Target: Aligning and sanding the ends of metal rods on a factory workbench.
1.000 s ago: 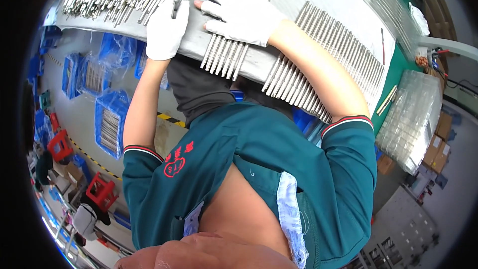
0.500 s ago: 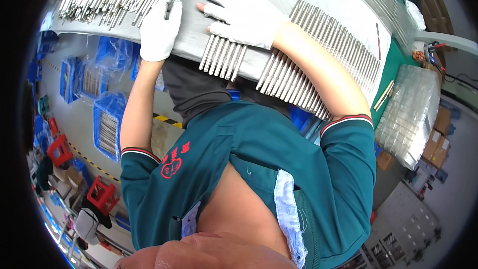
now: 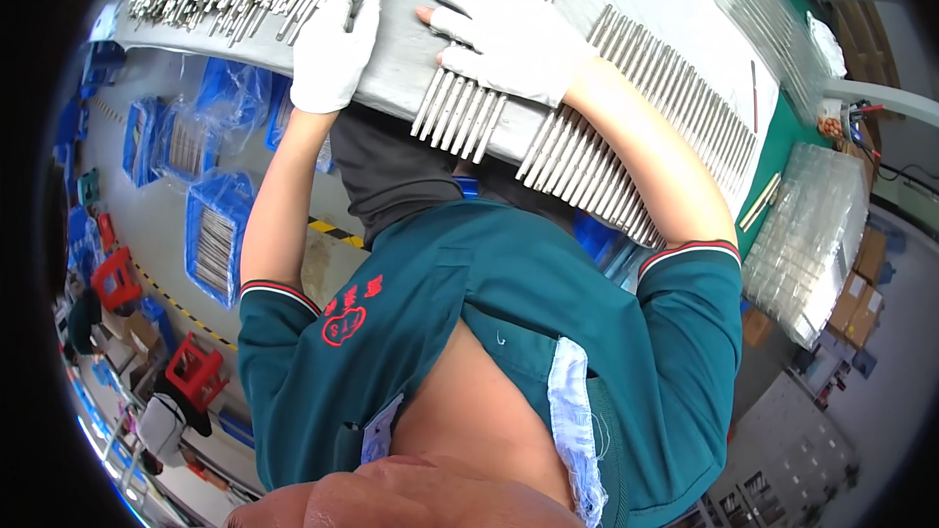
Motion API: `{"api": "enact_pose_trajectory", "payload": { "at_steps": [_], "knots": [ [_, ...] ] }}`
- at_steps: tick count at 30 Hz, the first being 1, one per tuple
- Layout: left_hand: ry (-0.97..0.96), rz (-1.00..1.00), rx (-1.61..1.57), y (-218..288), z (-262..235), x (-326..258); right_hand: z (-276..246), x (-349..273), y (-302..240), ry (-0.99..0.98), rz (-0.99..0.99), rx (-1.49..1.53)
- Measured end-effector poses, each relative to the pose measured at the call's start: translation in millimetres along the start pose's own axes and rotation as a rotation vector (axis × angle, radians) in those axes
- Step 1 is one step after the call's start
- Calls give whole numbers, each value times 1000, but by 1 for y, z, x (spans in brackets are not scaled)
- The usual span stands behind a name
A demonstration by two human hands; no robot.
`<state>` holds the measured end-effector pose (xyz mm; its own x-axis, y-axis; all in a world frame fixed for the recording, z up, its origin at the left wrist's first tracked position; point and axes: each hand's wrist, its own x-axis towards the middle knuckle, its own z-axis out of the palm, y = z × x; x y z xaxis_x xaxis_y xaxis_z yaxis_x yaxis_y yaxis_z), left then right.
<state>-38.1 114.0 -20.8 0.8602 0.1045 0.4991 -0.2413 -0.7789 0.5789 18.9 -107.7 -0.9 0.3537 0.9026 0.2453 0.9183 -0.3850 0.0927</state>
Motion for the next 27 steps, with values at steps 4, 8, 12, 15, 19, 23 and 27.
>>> {"api": "enact_pose_trajectory", "payload": {
  "at_steps": [4,8,12,15,19,23,27],
  "knots": [
    [-1,-5,-4,-2,1,0,0,-3,1,-5,11,20],
    [42,69,33,-5,0,-1,0,-2,1,-7,6,35],
    [9,96,96,-5,0,-1,0,5,1,-1,-39,-18],
    [35,150,125,-8,5,-1,3,7,-2,7,-9,-28],
    [4,112,130,-6,6,1,1,-10,4,-19,0,8],
    [17,96,132,-10,8,2,-13,-46,2,-87,137,132],
    [17,116,136,-13,6,7,-32,-74,-7,-146,243,138]
  ]
}}
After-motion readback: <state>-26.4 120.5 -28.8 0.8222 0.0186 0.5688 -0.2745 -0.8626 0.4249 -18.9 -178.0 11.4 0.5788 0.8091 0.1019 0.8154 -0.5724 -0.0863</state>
